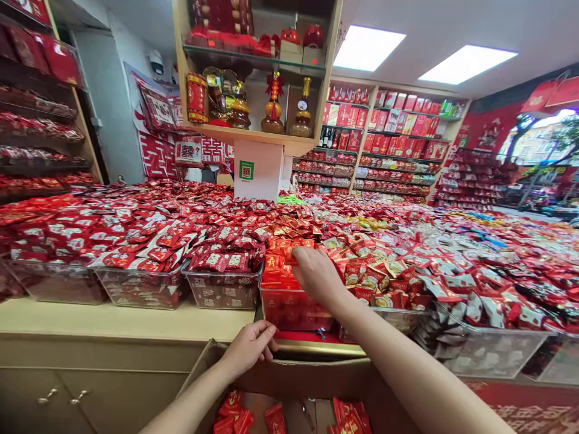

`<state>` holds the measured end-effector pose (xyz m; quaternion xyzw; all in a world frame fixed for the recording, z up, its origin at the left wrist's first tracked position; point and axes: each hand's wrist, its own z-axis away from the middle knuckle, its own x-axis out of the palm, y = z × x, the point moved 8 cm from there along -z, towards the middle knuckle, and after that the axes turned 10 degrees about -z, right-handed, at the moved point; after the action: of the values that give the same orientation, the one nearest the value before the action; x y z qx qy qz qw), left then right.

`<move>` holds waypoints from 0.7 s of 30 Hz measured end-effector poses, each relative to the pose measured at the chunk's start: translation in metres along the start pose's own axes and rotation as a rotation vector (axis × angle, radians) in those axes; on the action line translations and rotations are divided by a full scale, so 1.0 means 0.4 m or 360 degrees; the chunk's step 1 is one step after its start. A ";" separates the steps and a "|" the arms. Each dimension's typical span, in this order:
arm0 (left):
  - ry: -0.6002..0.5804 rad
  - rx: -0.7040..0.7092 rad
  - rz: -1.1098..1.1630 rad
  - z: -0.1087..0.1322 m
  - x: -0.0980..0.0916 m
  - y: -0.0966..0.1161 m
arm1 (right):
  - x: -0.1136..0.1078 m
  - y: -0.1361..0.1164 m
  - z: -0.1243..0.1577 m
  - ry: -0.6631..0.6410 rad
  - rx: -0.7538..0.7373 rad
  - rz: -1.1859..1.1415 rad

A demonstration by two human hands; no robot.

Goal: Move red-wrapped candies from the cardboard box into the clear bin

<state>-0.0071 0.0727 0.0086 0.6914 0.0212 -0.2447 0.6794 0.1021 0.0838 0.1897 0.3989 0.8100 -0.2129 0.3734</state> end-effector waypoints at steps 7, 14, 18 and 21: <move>0.0027 0.0027 0.0095 -0.003 0.005 -0.017 | 0.147 0.110 -0.176 -0.0301 0.0407 0.0254; 0.0027 0.0021 0.0132 -0.013 0.008 -0.026 | 0.192 0.158 -0.163 -0.0414 0.0509 0.0134; 0.0011 0.0004 0.0136 -0.013 0.006 -0.028 | 0.128 0.130 -0.151 -0.0323 0.0447 0.0048; -0.0015 0.0015 0.0126 -0.012 0.004 -0.030 | 0.041 0.021 -0.079 -0.0061 0.0160 -0.0251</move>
<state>-0.0086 0.0779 -0.0034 0.6938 -0.0106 -0.2209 0.6853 0.0887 0.1170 0.1966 0.3480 0.8199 -0.2896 0.3505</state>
